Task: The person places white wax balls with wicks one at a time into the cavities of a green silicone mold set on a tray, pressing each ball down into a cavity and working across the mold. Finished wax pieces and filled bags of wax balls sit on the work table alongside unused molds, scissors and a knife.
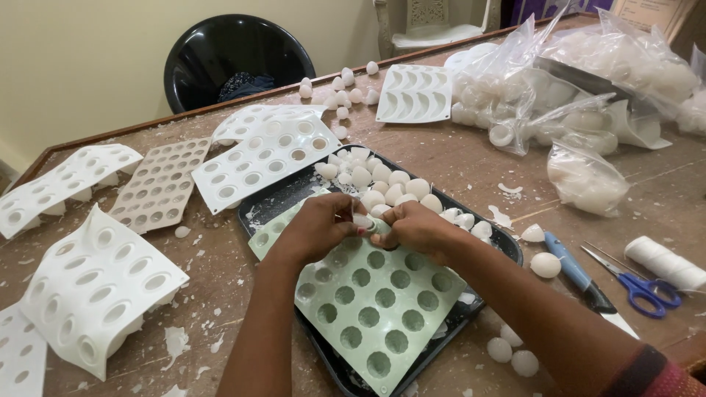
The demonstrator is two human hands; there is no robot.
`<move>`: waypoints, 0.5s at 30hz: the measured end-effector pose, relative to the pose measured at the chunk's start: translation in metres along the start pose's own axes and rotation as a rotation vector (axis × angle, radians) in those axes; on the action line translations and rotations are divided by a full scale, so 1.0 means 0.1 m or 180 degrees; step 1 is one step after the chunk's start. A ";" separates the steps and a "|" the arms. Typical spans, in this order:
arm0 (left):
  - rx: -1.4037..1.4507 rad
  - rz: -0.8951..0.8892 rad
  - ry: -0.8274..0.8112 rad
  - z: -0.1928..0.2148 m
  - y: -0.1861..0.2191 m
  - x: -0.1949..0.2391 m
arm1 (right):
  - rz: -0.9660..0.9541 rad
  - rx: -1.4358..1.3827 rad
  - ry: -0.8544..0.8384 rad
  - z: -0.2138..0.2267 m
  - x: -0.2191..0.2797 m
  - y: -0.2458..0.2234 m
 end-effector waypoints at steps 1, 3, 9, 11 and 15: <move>-0.0041 0.0132 -0.0020 0.01 0.00 0.02 | -0.0017 -0.0003 -0.0013 0.00 0.01 0.00; -0.0091 0.0262 -0.0041 0.03 0.01 0.03 | -0.0027 -0.0012 -0.0026 -0.01 0.04 -0.04; 0.0091 0.0147 -0.0057 -0.09 -0.07 -0.02 | -0.0138 -0.0073 -0.0236 -0.05 0.01 0.01; -0.0004 0.0185 -0.0093 -0.10 0.00 0.00 | -0.0278 -0.0082 -0.0079 -0.02 0.05 0.01; -0.0175 0.0377 -0.0186 -0.06 0.10 0.09 | 0.0037 0.0242 -0.0023 0.02 -0.03 0.04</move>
Point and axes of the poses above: each hand's wrist, its own x-axis away from the middle knuckle, its own z-axis out of the back of the hand, y = z × x, the point moved 9 cm from there along -x, towards the middle knuckle, and after that the axes turned 7 degrees about -x, right-handed, at the moved point
